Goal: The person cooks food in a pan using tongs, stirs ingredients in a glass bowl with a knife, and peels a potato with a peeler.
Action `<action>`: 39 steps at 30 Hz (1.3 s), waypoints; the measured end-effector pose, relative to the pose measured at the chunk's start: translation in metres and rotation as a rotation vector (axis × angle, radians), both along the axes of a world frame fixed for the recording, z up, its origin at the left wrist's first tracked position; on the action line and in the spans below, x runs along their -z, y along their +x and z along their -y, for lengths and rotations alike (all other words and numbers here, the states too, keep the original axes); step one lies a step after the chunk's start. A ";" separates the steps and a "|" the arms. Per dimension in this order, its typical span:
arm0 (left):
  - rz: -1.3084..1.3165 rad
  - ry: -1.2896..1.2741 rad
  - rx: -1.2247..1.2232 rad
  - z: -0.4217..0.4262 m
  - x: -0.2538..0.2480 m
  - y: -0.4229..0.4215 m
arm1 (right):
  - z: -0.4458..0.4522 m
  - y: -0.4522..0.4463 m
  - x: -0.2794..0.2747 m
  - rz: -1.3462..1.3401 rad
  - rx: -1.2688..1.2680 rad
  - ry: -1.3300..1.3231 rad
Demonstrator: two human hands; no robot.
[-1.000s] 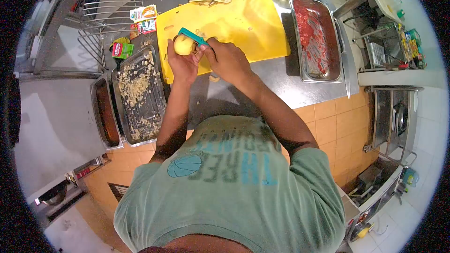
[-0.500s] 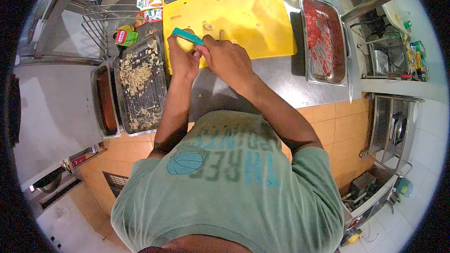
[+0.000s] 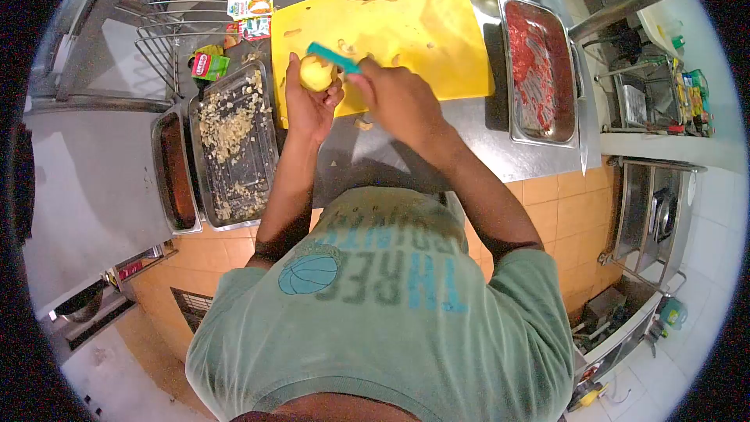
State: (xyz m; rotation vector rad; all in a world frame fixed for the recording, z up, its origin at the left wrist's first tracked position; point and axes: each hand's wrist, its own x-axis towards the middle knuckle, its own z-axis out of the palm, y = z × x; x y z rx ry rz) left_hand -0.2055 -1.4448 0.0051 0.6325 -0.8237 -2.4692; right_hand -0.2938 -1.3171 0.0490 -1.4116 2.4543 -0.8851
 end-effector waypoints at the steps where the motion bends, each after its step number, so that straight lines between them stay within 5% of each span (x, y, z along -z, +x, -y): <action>1: 0.072 -0.003 -0.033 -0.003 -0.001 -0.003 | 0.001 0.005 -0.002 -0.036 -0.048 -0.017; 16: 0.047 0.099 -0.068 -0.004 0.006 0.002 | 0.005 0.015 0.006 -0.065 0.023 0.085; 19: -0.143 -0.050 -0.069 -0.012 -0.013 0.014 | -0.006 -0.025 0.061 -0.089 0.184 0.277; 22: -0.116 -0.072 -0.156 -0.013 -0.022 0.013 | -0.019 -0.038 0.066 -0.057 0.204 0.197; 27: 0.198 -0.230 -0.335 -0.017 -0.008 -0.001 | -0.013 0.002 -0.005 0.001 0.069 0.009; 37: 0.172 -0.455 -0.345 -0.020 0.006 0.007 | -0.007 0.022 -0.021 -0.047 0.009 0.173; 39: 0.101 -0.819 -0.447 -0.017 0.019 0.010 | -0.012 0.004 0.001 -0.057 0.063 0.237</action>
